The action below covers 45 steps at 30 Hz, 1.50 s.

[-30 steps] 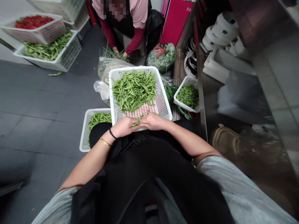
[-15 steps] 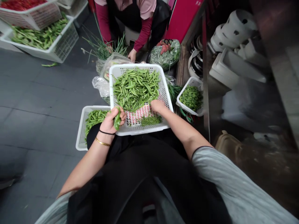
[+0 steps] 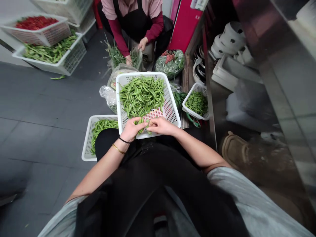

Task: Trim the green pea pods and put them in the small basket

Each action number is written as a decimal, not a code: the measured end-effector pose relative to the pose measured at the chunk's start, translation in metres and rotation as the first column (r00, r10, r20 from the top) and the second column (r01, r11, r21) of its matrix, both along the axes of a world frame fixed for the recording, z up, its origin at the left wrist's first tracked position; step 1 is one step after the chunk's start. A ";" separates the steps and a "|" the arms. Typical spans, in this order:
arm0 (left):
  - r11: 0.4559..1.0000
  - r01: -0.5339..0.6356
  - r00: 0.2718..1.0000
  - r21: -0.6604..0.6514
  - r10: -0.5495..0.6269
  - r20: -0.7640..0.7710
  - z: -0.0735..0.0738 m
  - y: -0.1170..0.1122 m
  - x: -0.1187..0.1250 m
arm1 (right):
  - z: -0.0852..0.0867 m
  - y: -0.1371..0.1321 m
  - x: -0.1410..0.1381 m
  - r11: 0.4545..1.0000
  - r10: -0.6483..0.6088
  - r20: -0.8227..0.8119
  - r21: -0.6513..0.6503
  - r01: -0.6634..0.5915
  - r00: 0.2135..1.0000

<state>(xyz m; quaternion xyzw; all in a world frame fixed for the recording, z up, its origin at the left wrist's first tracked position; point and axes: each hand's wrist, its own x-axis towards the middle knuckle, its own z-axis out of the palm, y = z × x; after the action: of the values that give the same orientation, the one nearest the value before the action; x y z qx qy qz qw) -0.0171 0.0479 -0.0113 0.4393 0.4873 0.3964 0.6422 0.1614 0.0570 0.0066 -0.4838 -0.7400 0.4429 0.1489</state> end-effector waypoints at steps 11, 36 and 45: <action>0.932 0.302 0.910 -0.203 -0.218 0.352 0.016 -0.019 -0.007 | 0.036 -0.018 0.000 0.846 0.136 0.071 0.511 -0.154 0.988; 0.697 0.667 0.724 0.266 -0.521 -0.451 0.033 -0.011 -0.018 | 0.007 -0.014 -0.004 0.670 0.631 -0.123 -0.411 -0.618 0.766; 0.974 0.225 0.873 -0.029 -0.188 0.449 -0.001 0.004 -0.050 | -0.009 0.057 0.052 0.950 0.179 0.372 -0.306 -0.061 0.911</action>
<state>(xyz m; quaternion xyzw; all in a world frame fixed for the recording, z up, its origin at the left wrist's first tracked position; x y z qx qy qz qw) -0.0674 0.0520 -0.0127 0.3608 0.2940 0.3952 0.7920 0.2132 0.1137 -0.0022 -0.5327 -0.7108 0.4475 -0.1031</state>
